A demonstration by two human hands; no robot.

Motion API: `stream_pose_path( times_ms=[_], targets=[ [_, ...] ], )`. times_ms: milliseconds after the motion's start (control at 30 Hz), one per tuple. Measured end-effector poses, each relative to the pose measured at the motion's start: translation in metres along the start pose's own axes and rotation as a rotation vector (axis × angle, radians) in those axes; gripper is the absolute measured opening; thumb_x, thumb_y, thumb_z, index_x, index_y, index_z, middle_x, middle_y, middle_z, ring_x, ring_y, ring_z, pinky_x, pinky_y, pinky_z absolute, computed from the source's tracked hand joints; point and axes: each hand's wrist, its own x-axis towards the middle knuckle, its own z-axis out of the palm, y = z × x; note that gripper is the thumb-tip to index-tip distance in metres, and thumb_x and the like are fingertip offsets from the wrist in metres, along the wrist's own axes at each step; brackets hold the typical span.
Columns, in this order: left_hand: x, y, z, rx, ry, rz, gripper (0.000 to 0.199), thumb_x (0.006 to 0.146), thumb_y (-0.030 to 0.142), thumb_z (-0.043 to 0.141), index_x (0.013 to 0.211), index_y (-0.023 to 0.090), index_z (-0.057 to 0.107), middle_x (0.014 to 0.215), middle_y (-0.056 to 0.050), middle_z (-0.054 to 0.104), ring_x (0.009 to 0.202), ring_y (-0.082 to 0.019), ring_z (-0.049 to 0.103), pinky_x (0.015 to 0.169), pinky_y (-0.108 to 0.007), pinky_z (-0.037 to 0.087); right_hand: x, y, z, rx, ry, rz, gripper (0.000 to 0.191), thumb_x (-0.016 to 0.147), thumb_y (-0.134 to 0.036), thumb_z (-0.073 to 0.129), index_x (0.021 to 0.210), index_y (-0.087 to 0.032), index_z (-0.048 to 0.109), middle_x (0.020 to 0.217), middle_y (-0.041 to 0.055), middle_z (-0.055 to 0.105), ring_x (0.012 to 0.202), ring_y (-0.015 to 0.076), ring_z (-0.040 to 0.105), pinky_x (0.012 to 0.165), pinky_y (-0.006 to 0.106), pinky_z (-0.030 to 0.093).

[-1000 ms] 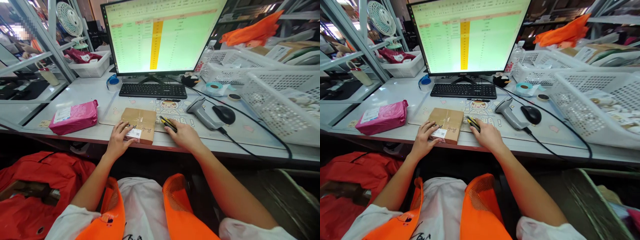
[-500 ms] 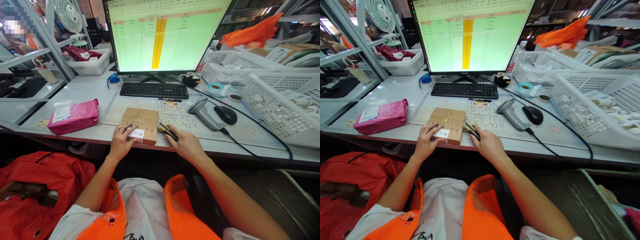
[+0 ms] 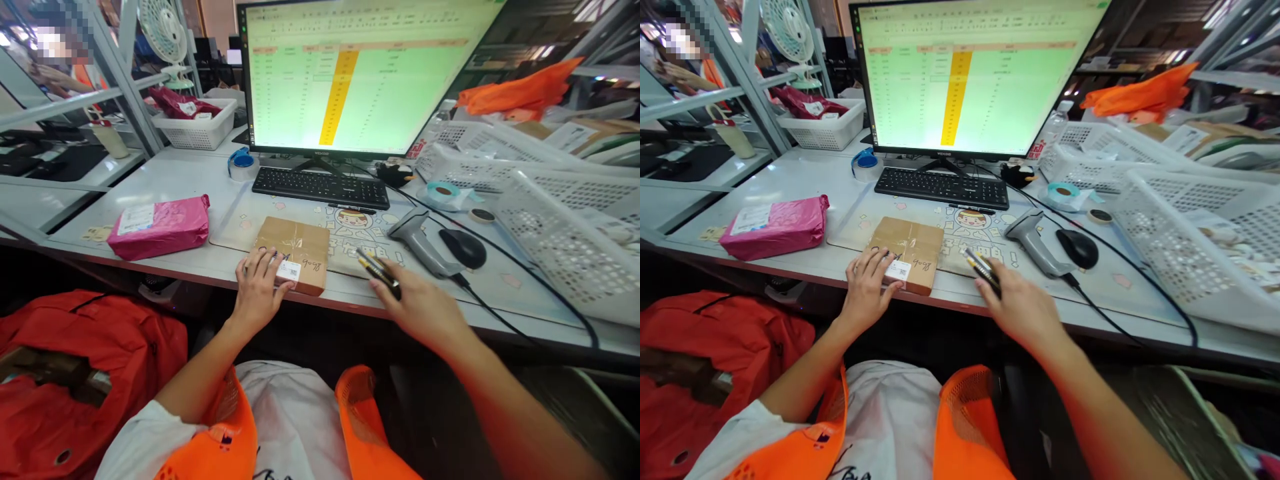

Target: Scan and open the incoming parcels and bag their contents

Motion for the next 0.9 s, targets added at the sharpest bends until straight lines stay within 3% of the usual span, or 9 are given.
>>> stream_pose_path(
  times_ms=[67, 133, 267, 367, 467, 567, 700, 833, 900],
  targets=[
    [-0.003, 0.005, 0.005, -0.001, 0.028, -0.009, 0.055, 0.104, 0.047, 0.058, 0.148, 0.014, 0.054, 0.152, -0.017, 0.057, 0.145, -0.035, 0.045, 0.118, -0.057, 0.033, 0.028, 0.004, -0.02, -0.093, 0.046, -0.068, 0.057, 0.103, -0.05, 0.042, 0.147, -0.017, 0.058, 0.126, 0.0163, 0.071, 0.099, 0.0361, 0.071, 0.073, 0.042, 0.053],
    [-0.004, 0.004, 0.012, -0.027, 0.067, -0.006, 0.055, 0.103, 0.05, 0.058, 0.146, 0.016, 0.056, 0.149, -0.016, 0.059, 0.142, -0.034, 0.048, 0.117, -0.054, 0.035, 0.061, -0.011, -0.039, -0.175, 0.023, -0.202, 0.053, 0.102, -0.045, 0.047, 0.148, -0.022, 0.057, 0.131, 0.014, 0.069, 0.101, 0.034, 0.07, 0.072, 0.038, 0.049],
    [-0.003, -0.003, 0.018, -0.055, 0.113, -0.003, 0.051, 0.101, 0.052, 0.062, 0.141, 0.02, 0.061, 0.143, -0.013, 0.064, 0.137, -0.032, 0.051, 0.119, -0.05, 0.036, 0.116, -0.09, -0.061, -0.319, -0.133, -0.51, 0.05, 0.103, -0.035, 0.05, 0.152, -0.031, 0.054, 0.122, 0.0102, 0.07, 0.098, 0.0285, 0.069, 0.066, 0.033, 0.038],
    [-0.001, -0.004, 0.018, -0.07, 0.123, 0.003, 0.049, 0.102, 0.051, 0.06, 0.14, 0.02, 0.062, 0.14, -0.013, 0.065, 0.135, -0.031, 0.052, 0.118, -0.049, 0.037, 0.139, -0.148, -0.064, -0.386, -0.185, -0.705, 0.046, 0.102, -0.023, 0.05, 0.146, -0.027, 0.061, 0.116, 0.012, 0.071, 0.094, 0.026, 0.069, 0.064, 0.032, 0.033],
    [-0.001, -0.004, 0.016, -0.082, 0.131, 0.005, 0.049, 0.103, 0.054, 0.059, 0.138, 0.02, 0.062, 0.139, -0.012, 0.066, 0.134, -0.03, 0.053, 0.117, -0.05, 0.038, 0.148, -0.175, -0.063, -0.423, -0.192, -0.805, 0.043, 0.099, -0.014, 0.049, 0.138, -0.022, 0.067, 0.113, 0.0143, 0.072, 0.094, 0.026, 0.069, 0.065, 0.032, 0.032],
    [-0.001, -0.004, 0.016, -0.095, 0.143, 0.011, 0.05, 0.102, 0.055, 0.06, 0.137, 0.02, 0.063, 0.138, -0.012, 0.066, 0.132, -0.031, 0.053, 0.116, -0.05, 0.037, 0.149, -0.173, -0.062, -0.436, -0.193, -0.831, 0.043, 0.097, -0.012, 0.052, 0.137, -0.022, 0.067, 0.108, 0.0133, 0.073, 0.09, 0.025, 0.069, 0.064, 0.031, 0.031],
    [-0.001, -0.004, 0.018, -0.102, 0.148, 0.005, 0.047, 0.102, 0.05, 0.061, 0.137, 0.02, 0.063, 0.138, -0.011, 0.066, 0.133, -0.031, 0.053, 0.116, -0.05, 0.037, 0.137, -0.15, -0.07, -0.496, -0.255, -0.815, 0.041, 0.094, -0.007, 0.053, 0.128, -0.022, 0.071, 0.102, 0.0102, 0.074, 0.081, 0.0229, 0.068, 0.06, 0.031, 0.028],
    [-0.003, -0.003, 0.015, -0.098, 0.12, 0.001, 0.048, 0.101, 0.052, 0.064, 0.137, 0.02, 0.063, 0.138, -0.011, 0.067, 0.134, -0.03, 0.053, 0.117, -0.049, 0.035, 0.114, -0.101, -0.086, -0.497, -0.344, -0.668, 0.047, 0.086, 0.0, 0.054, 0.121, -0.025, 0.073, 0.098, 0.008, 0.074, 0.08, 0.0236, 0.068, 0.058, 0.03, 0.031],
    [-0.002, -0.003, 0.008, -0.087, 0.09, -0.012, 0.051, 0.098, 0.055, 0.066, 0.137, 0.022, 0.063, 0.14, -0.011, 0.066, 0.135, -0.03, 0.052, 0.116, -0.05, 0.033, 0.104, -0.065, -0.088, -0.508, -0.395, -0.57, 0.042, 0.083, 0.001, 0.053, 0.106, -0.024, 0.077, 0.093, 0.0085, 0.074, 0.079, 0.025, 0.069, 0.06, 0.031, 0.036]
  ],
)
